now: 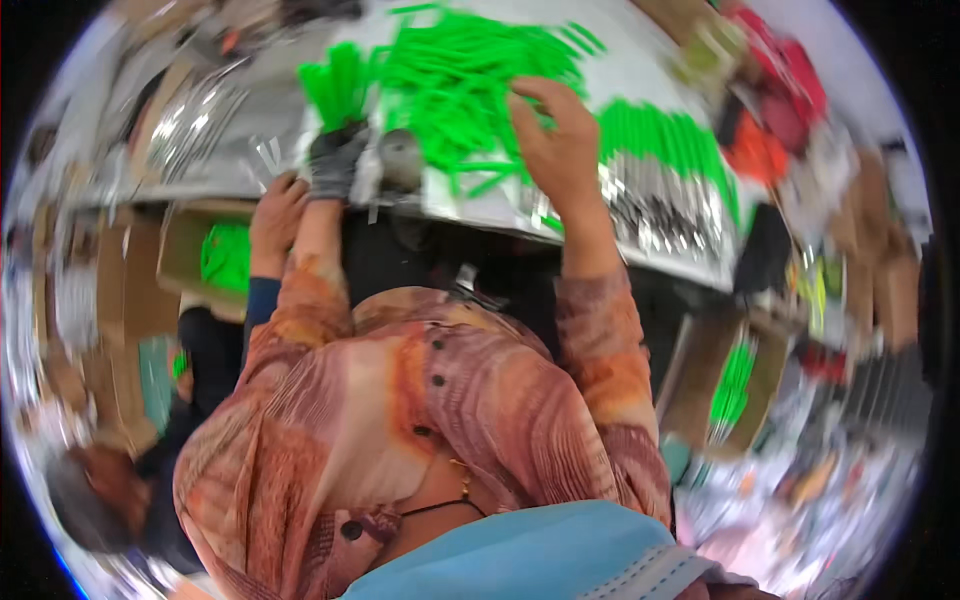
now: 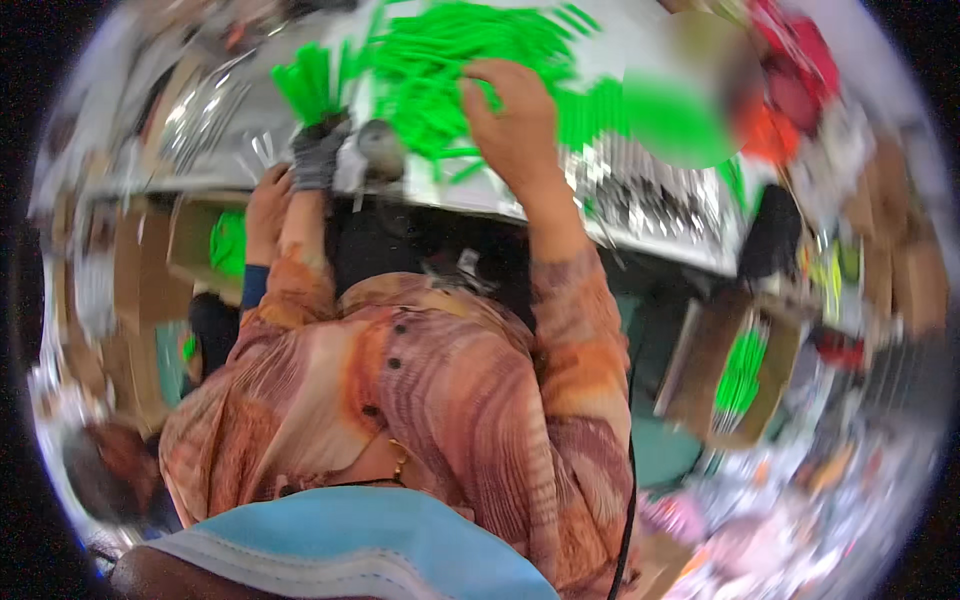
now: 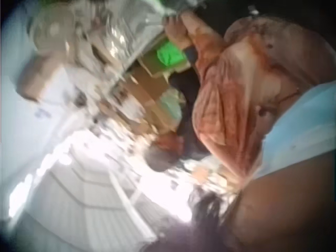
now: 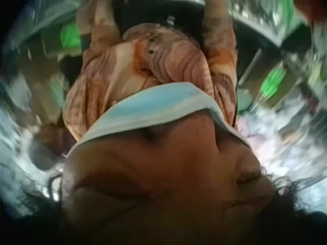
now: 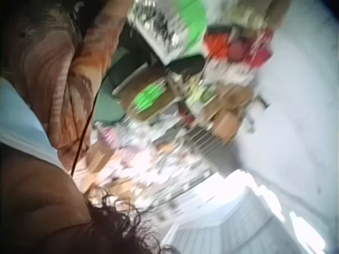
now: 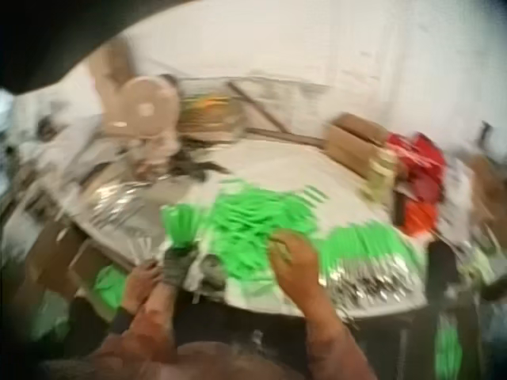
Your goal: Manually assembling green plastic parts at a factory workstation.
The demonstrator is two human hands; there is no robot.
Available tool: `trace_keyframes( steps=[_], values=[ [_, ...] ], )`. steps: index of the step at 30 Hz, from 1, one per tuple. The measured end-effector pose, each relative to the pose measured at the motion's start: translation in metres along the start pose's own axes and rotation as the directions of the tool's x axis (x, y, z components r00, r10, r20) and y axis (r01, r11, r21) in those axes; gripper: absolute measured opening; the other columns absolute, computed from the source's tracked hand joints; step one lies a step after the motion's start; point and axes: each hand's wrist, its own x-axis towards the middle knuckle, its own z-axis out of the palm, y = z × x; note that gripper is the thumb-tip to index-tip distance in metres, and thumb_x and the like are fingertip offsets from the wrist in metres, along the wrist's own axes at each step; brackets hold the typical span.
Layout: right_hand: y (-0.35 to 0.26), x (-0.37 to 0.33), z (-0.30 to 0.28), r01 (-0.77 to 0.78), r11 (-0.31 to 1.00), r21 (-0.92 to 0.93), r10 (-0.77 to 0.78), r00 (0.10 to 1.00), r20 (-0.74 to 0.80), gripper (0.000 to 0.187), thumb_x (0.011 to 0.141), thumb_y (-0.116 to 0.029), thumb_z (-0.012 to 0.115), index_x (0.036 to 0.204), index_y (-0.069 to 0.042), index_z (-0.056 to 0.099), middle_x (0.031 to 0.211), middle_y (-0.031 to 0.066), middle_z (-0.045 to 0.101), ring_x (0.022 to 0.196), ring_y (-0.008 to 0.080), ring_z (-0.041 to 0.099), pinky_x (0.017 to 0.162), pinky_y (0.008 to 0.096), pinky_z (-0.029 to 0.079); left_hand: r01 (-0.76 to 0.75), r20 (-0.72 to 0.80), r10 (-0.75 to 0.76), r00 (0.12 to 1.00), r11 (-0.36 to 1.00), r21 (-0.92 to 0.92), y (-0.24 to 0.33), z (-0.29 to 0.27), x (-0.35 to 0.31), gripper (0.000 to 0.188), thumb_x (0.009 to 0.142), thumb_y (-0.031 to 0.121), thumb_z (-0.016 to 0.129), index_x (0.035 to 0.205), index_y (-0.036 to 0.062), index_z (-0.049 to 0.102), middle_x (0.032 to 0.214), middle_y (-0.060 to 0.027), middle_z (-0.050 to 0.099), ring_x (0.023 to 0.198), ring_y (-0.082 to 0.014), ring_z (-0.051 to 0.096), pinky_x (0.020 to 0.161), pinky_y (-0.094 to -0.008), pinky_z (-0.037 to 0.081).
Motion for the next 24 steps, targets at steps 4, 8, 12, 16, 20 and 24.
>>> trace_keyframes(
  steps=[4, 8, 12, 16, 20, 24],
  values=[
    [-0.021, 0.002, 0.038, -0.364, 0.824, 0.435, 0.310, 0.931, 0.192, 0.039, 0.080, -0.017, 0.063, 0.113, 0.000, 0.050, 0.104, 0.0152, 0.058, 0.090, 0.0218, 0.057, 0.074, 0.0322, 0.048, 0.210, 0.056, -0.548, 0.835, 0.223, -0.952, 0.060, 0.019, 0.052, 0.024, 0.072, 0.013, 0.071, 0.091, 0.0012, 0.062, 0.080, -0.0043, 0.063, 0.066, -0.0109, 0.056, 0.061, -0.0247, 0.046],
    [-0.025, 0.024, 0.073, -0.506, 0.579, 0.639, 0.385, 0.861, 0.332, 0.080, 0.079, -0.019, 0.065, 0.136, 0.000, 0.012, 0.116, 0.0233, 0.047, 0.101, 0.0238, 0.052, 0.076, 0.0307, 0.047, 0.241, 0.214, -0.511, 0.833, -0.014, -0.971, 0.091, -0.005, 0.038, 0.031, 0.070, 0.013, 0.072, 0.096, 0.0008, 0.060, 0.084, -0.0058, 0.063, 0.072, -0.0136, 0.058, 0.064, -0.0261, 0.047],
    [-0.024, 0.037, 0.079, -0.532, 0.590, 0.608, 0.282, 0.841, 0.462, 0.076, 0.081, -0.007, 0.060, 0.135, 0.001, 0.007, 0.107, 0.0209, 0.051, 0.090, 0.0224, 0.057, 0.069, 0.0339, 0.053, 0.252, 0.280, -0.460, 0.843, -0.123, -0.960, 0.104, -0.010, 0.037, 0.030, 0.071, 0.013, 0.072, 0.095, 0.0020, 0.061, 0.082, -0.0060, 0.062, 0.070, -0.0141, 0.058, 0.063, -0.0264, 0.048],
    [-0.033, 0.033, 0.060, -0.425, 0.682, 0.595, 0.318, 0.905, 0.282, 0.072, 0.080, 0.001, 0.056, 0.134, 0.001, 0.008, 0.097, 0.0167, 0.053, 0.075, 0.0202, 0.060, 0.060, 0.0292, 0.053, 0.212, 0.263, -0.592, 0.762, -0.156, -0.965, 0.088, -0.014, 0.034, 0.033, 0.068, 0.018, 0.074, 0.095, 0.0047, 0.060, 0.083, -0.0041, 0.062, 0.069, -0.0151, 0.059, 0.060, -0.0289, 0.051],
    [-0.024, 0.021, 0.047, -0.296, 0.755, 0.586, 0.301, 0.949, 0.092, 0.070, 0.079, 0.002, 0.057, 0.133, 0.002, 0.013, 0.090, 0.0126, 0.054, 0.075, 0.0182, 0.058, 0.063, 0.0273, 0.051, 0.231, 0.288, -0.681, 0.673, -0.177, -0.957, 0.076, -0.013, 0.028, 0.036, 0.068, 0.017, 0.075, 0.098, 0.0041, 0.059, 0.087, -0.0054, 0.062, 0.075, -0.0171, 0.060, 0.062, -0.0339, 0.054],
    [-0.017, 0.010, 0.049, -0.186, 0.893, 0.411, 0.173, 0.983, 0.067, 0.067, 0.079, 0.001, 0.058, 0.132, 0.003, 0.017, 0.094, 0.0129, 0.055, 0.077, 0.0177, 0.058, 0.066, 0.0257, 0.050, 0.193, 0.182, -0.673, 0.717, -0.059, -0.979, 0.070, -0.007, 0.023, 0.042, 0.068, 0.016, 0.075, 0.104, 0.0022, 0.058, 0.090, -0.0067, 0.063, 0.078, -0.0175, 0.061, 0.063, -0.0338, 0.054]
  ],
)
